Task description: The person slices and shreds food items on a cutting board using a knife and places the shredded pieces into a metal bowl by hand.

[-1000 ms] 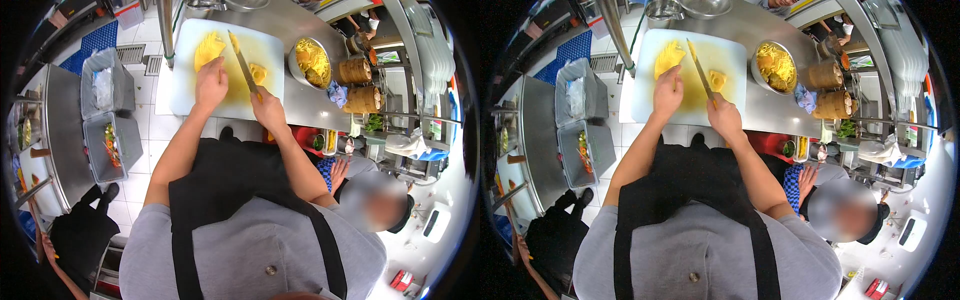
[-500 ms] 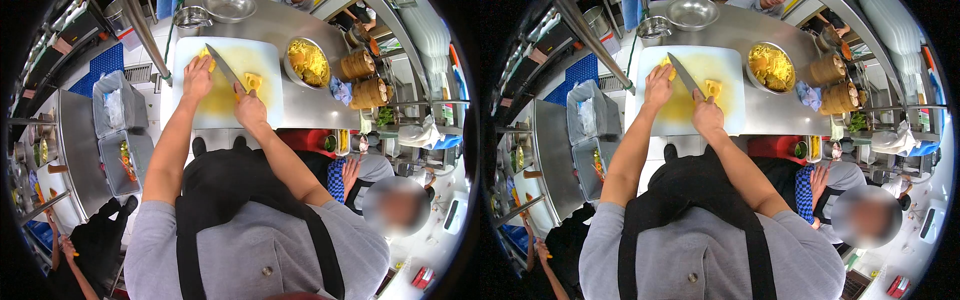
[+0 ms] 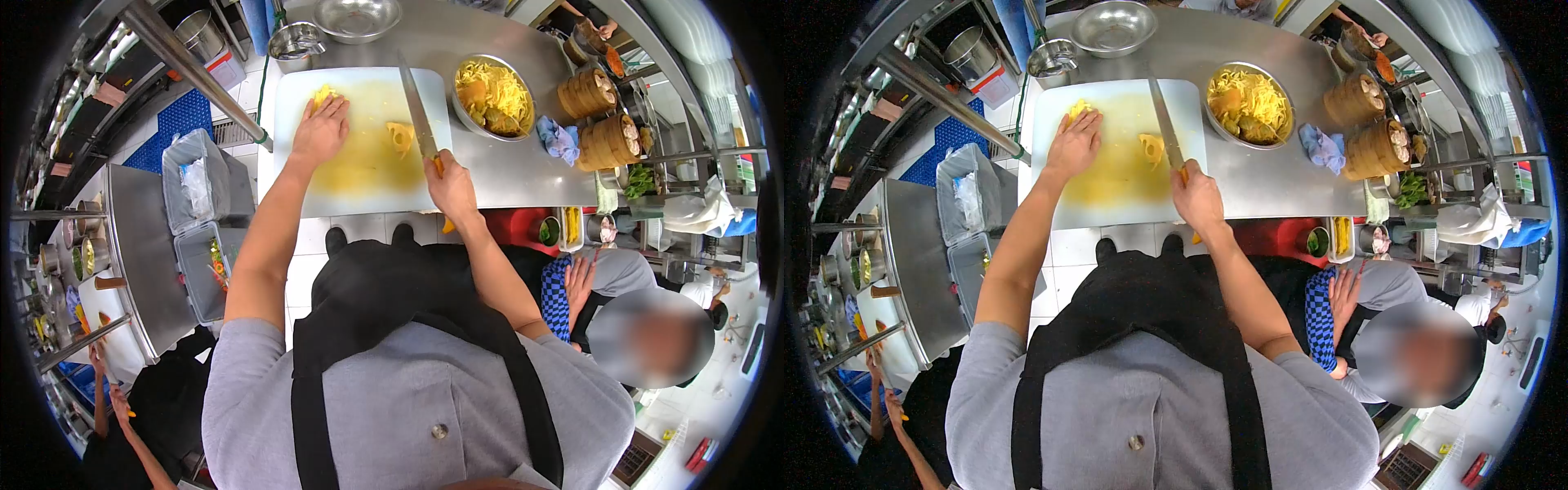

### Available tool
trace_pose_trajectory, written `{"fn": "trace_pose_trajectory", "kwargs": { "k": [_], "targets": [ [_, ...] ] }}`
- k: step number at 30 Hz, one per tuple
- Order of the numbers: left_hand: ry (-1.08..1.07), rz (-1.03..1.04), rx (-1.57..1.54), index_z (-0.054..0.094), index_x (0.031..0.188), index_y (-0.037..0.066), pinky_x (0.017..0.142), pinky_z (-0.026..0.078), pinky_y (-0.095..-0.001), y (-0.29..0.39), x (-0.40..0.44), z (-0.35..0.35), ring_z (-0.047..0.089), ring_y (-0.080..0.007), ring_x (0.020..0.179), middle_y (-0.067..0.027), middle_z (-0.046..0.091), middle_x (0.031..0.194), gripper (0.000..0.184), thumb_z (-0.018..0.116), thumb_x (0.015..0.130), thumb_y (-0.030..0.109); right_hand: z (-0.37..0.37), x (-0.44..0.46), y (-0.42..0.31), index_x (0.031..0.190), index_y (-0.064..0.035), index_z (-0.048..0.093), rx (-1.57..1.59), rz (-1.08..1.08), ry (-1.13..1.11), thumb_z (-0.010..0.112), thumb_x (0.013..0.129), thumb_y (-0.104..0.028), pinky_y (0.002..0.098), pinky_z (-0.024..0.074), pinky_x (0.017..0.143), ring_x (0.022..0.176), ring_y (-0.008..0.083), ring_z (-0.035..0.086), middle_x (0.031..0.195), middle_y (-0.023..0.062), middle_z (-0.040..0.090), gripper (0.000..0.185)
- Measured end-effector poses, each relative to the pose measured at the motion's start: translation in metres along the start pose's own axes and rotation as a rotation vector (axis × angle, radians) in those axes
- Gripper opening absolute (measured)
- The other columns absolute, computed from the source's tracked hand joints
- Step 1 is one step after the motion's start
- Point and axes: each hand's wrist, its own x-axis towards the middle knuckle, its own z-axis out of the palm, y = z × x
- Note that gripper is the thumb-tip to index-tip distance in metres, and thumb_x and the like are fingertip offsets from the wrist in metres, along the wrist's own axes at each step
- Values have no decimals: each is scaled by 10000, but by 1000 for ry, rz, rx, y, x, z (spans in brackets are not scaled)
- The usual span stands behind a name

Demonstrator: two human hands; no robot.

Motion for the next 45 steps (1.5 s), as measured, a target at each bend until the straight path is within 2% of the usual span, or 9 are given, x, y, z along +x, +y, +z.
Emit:
{"fn": "trace_pose_trajectory", "kwargs": {
  "k": [4, 6, 7, 9, 11, 14, 20, 30, 45],
  "targets": [
    [-44, 22, -34, 547, 1497, 73, 1272, 269, -502, -2, 2, -7, 444, -254, 1494, -78, 507, 1594, 486, 479, 1055, 264, -2, 5, 41, 1017, 55, 593, -77, -12, -25, 556, 1005, -242, 617, 534, 787, 824, 561, 674, 843, 371, 680, 299],
    [143, 89, -56, 540, 1492, 34, 1261, 293, -509, 5, 4, 1, 457, -278, 1481, -115, 506, 1587, 495, 504, 1043, 240, 3, 11, 56, 1025, 62, 599, -104, -24, -56, 543, 997, -228, 618, 535, 796, 829, 563, 675, 848, 380, 678, 297],
    [141, 90, -52, 540, 1492, 34, 1261, 293, -509, 20, 3, 0, 457, -278, 1481, -115, 506, 1587, 495, 504, 1043, 240, 4, 13, 59, 1029, 75, 600, -120, -17, -93, 534, 989, -220, 618, 537, 804, 833, 564, 676, 849, 385, 675, 305],
    [63, -25, -357, 499, 1508, -9, 1256, 297, -525, 69, -8, 4, 455, -327, 1474, -194, 498, 1573, 528, 518, 1029, 213, 3, 19, 58, 1033, 87, 602, -133, -14, -130, 525, 980, -212, 618, 539, 812, 836, 564, 678, 851, 390, 673, 314],
    [155, -44, -478, 407, 1545, -65, 1260, 284, -533, 116, -25, 16, 419, -382, 1488, -282, 448, 1577, 595, 510, 1023, 200, -2, 23, 43, 1023, 95, 604, -75, -37, -102, 534, 987, -211, 613, 545, 813, 844, 567, 679, 859, 394, 674, 315],
    [225, -142, -431, 323, 1570, -104, 1271, 252, -530, 158, -35, 40, 362, -411, 1519, -318, 380, 1607, 641, 490, 1025, 191, -2, 39, 25, 1015, 107, 604, -20, -82, -83, 544, 1004, -222, 606, 550, 806, 850, 567, 680, 878, 402, 675, 334],
    [96, -155, -343, 278, 1584, -118, 1288, 186, -520, 163, -28, 37, 273, -405, 1565, -308, 295, 1659, 633, 409, 1071, 230, 7, 62, 18, 1034, 111, 616, -38, -92, -152, 538, 1036, -258, 592, 566, 811, 878, 560, 693, 897, 409, 680, 377],
    [112, -158, -269, 313, 1579, -111, 1292, 186, -504, 166, -27, 39, 294, -365, 1568, -275, 329, 1660, 651, 437, 1058, 259, 12, 65, 21, 1075, 93, 630, -89, -40, -191, 519, 1043, -270, 584, 575, 834, 904, 560, 697, 939, 397, 695, 382],
    [162, -170, -268, 351, 1567, -111, 1296, 162, -514, 167, -27, 42, 336, -368, 1549, -279, 368, 1640, 641, 379, 1072, 297, -10, -17, 43, 1017, 83, 604, -111, -19, -251, 517, 1050, -249, 613, 550, 781, 833, 554, 687, 843, 381, 681, 345]
  ]
}}
